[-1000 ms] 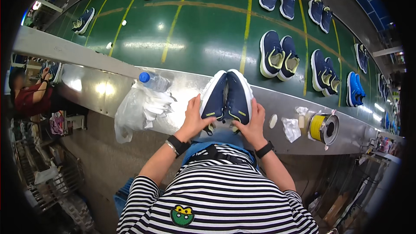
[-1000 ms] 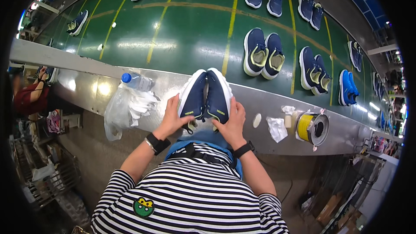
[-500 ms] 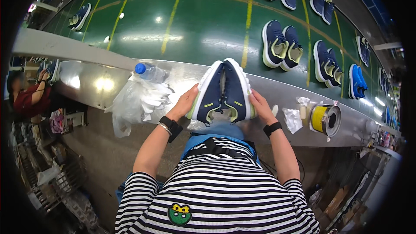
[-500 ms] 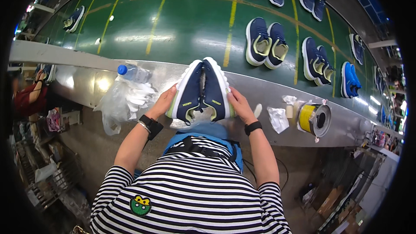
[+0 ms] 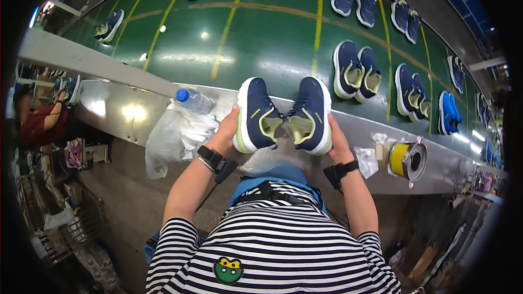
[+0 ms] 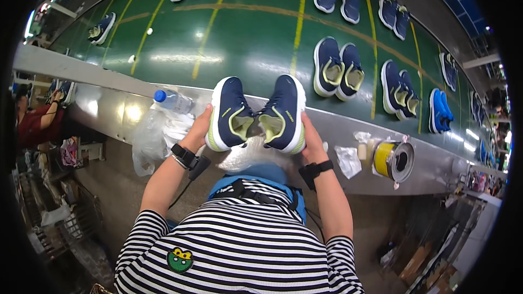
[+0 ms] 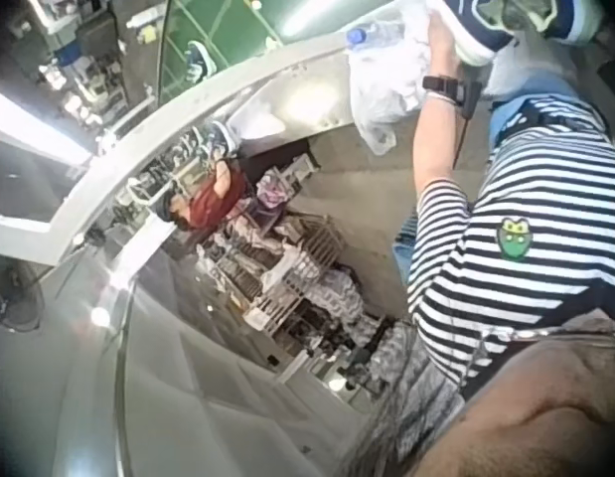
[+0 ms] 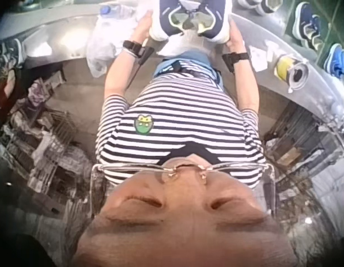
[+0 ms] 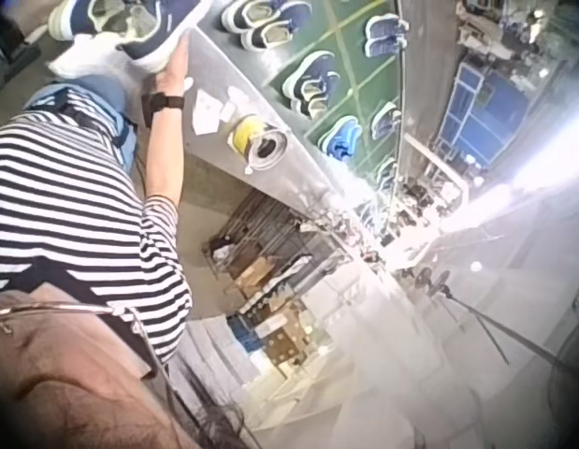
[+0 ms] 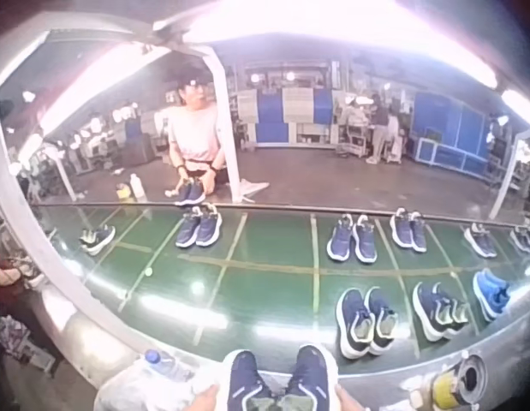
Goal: The person wipes the exterior of blue and dark blue sneakers on a factory assembly line using a white cloth. They handle the shoes one at a time, rotating them to clean different sides, and place them back on the moving conveyor belt.
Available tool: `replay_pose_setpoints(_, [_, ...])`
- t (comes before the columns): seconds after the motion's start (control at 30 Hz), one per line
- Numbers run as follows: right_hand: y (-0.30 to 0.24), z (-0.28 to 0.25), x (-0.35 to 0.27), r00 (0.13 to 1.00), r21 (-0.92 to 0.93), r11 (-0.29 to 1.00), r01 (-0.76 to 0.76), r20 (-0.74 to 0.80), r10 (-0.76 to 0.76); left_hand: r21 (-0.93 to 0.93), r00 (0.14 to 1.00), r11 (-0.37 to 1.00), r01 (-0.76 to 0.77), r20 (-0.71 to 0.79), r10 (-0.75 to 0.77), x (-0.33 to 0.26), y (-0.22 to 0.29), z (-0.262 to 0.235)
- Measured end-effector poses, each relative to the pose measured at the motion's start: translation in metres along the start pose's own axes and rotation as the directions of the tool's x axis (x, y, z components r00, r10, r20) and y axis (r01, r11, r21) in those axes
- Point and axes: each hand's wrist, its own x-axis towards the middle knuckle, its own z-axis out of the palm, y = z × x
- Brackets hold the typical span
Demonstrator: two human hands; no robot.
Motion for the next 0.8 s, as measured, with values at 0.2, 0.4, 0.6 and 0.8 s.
replay_pose_setpoints(0.2, [-0.004,0.040,0.000,0.998,0.166,0.985,0.052,0.017,-0.055,-0.162,1.000,0.987,-0.016,-0.021,0.012,0.019,0.011,0.007])
replay_pose_setpoints(0.4, [-0.004,0.065,-0.002,1.000,0.289,0.957,0.012,-0.007,-0.011,-0.235,0.998,0.971,-0.046,-0.061,0.032,0.020,0.018,0.023])
replay_pose_setpoints(0.6, [0.000,0.069,0.001,0.999,0.339,0.940,-0.032,-0.012,0.039,-0.192,0.979,0.963,-0.188,-0.121,0.167,0.010,0.021,0.033])
replay_pose_setpoints(0.8, [0.004,0.072,0.003,0.999,0.399,0.916,-0.030,-0.028,0.044,-0.141,0.925,0.915,-0.378,-0.107,0.365,0.025,0.013,0.019])
